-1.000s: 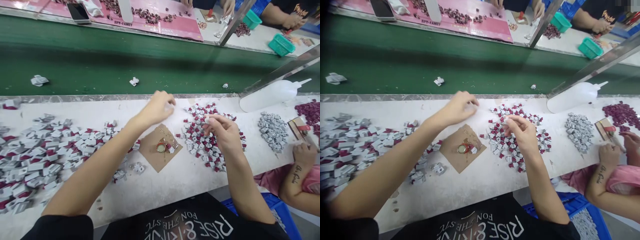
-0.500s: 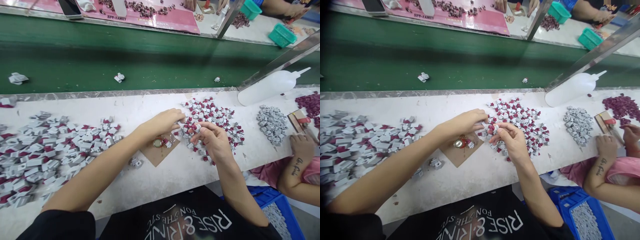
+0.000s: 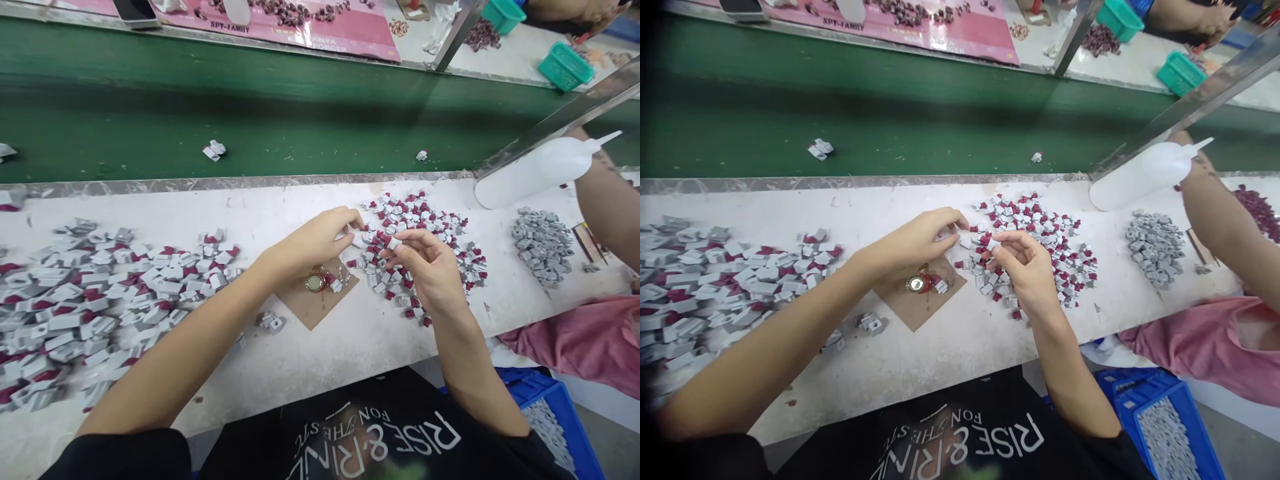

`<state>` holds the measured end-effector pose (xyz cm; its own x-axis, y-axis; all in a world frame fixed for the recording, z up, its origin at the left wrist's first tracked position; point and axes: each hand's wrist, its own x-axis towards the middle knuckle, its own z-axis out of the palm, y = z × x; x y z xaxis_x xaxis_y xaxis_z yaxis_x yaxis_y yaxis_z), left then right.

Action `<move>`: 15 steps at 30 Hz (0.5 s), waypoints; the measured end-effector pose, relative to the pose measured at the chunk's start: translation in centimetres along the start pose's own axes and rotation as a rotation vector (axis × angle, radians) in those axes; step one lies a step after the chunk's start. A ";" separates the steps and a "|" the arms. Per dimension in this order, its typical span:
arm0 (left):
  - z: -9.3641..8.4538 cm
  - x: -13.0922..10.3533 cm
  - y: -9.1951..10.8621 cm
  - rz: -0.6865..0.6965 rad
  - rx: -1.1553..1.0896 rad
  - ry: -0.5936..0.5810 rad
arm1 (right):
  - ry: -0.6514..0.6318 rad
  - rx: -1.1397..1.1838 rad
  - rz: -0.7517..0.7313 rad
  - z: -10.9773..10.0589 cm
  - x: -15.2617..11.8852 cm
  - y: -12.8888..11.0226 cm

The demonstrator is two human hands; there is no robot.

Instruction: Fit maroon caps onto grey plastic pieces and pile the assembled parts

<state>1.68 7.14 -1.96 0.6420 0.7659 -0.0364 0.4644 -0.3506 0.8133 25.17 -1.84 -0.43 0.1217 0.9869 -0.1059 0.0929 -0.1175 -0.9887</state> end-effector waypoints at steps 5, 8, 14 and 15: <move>-0.8 -1.0 -0.5 -0.041 -0.011 0.073 | 0.037 -0.135 -0.056 -0.1 1.0 -0.4; -1.1 -1.6 -1.0 -0.060 -0.007 0.085 | 0.012 -0.284 -0.074 -0.5 1.2 -0.7; -1.2 -2.4 -1.2 -0.118 -0.026 0.086 | -0.114 -0.704 -0.180 -1.5 1.4 -0.5; -1.3 -2.4 -1.3 -0.120 -0.022 0.088 | -0.141 -0.747 -0.206 -1.6 1.5 -0.4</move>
<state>-1.23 6.41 -2.18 0.5266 0.8460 -0.0841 0.5202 -0.2423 0.8190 26.94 -0.52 -0.06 -0.0916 0.9957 0.0096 0.7459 0.0750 -0.6619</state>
